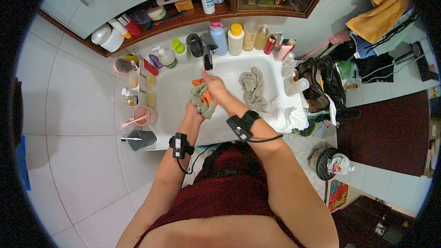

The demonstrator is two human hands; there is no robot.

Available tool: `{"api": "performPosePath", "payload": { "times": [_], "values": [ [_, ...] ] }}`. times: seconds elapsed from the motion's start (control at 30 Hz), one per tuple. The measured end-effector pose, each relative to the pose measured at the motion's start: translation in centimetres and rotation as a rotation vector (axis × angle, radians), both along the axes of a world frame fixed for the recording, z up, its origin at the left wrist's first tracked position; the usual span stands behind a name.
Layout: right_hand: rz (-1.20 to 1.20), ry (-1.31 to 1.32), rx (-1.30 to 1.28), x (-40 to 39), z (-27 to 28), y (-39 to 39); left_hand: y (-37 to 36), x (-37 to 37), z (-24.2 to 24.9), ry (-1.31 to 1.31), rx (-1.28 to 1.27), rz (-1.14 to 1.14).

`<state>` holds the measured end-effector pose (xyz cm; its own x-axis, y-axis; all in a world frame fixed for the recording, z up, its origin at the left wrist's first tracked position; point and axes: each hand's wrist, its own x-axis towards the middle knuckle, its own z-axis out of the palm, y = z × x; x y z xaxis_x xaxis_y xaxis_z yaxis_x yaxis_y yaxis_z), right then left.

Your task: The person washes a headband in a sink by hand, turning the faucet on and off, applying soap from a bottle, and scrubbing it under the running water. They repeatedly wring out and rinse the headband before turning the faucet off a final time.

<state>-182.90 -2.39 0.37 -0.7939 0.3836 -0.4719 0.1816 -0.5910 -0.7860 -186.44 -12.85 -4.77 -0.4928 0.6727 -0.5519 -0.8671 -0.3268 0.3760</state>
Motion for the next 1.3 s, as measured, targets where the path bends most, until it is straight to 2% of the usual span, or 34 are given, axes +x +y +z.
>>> {"api": "performPosePath", "payload": {
  "times": [0.07,0.1,0.17,0.23,0.33,0.43,0.53,0.6,0.73,0.97,1.3],
  "values": [
    [-0.042,0.015,0.340,-0.9,-2.7,2.8,0.3,-0.4,0.1,-0.025,0.113,-0.011],
    [-0.093,0.007,0.561,-0.5,-1.3,4.2,0.4,-0.3,0.0,-0.043,0.121,0.007],
    [-0.084,-0.073,0.369,-1.5,0.4,8.7,0.1,-0.1,0.1,-0.085,0.131,0.040],
    [-0.189,-0.057,0.303,-3.7,2.7,11.5,0.2,0.0,0.1,-0.115,0.128,0.040],
    [-0.140,-0.146,0.366,-7.6,4.1,15.2,0.3,-0.1,0.4,-0.139,0.111,0.011],
    [-0.035,-0.219,0.363,-11.1,3.3,18.1,0.7,-0.3,0.6,-0.137,0.152,0.032],
    [0.187,-0.213,0.390,-11.9,4.7,19.3,0.9,-0.7,-0.2,-0.118,0.177,0.070],
    [0.249,-0.266,0.380,-12.3,5.0,19.8,0.5,-1.0,-0.2,-0.095,0.111,0.083],
    [0.346,-0.371,0.361,-12.6,4.7,21.0,1.4,-1.9,-0.5,-0.147,0.144,0.162],
    [0.305,-0.371,0.365,-12.6,3.6,21.4,3.9,-3.3,0.3,-0.143,0.161,0.156],
    [0.158,-0.275,0.360,-12.5,2.6,21.3,3.0,-3.7,1.2,-0.090,0.210,0.097]
  ]
}}
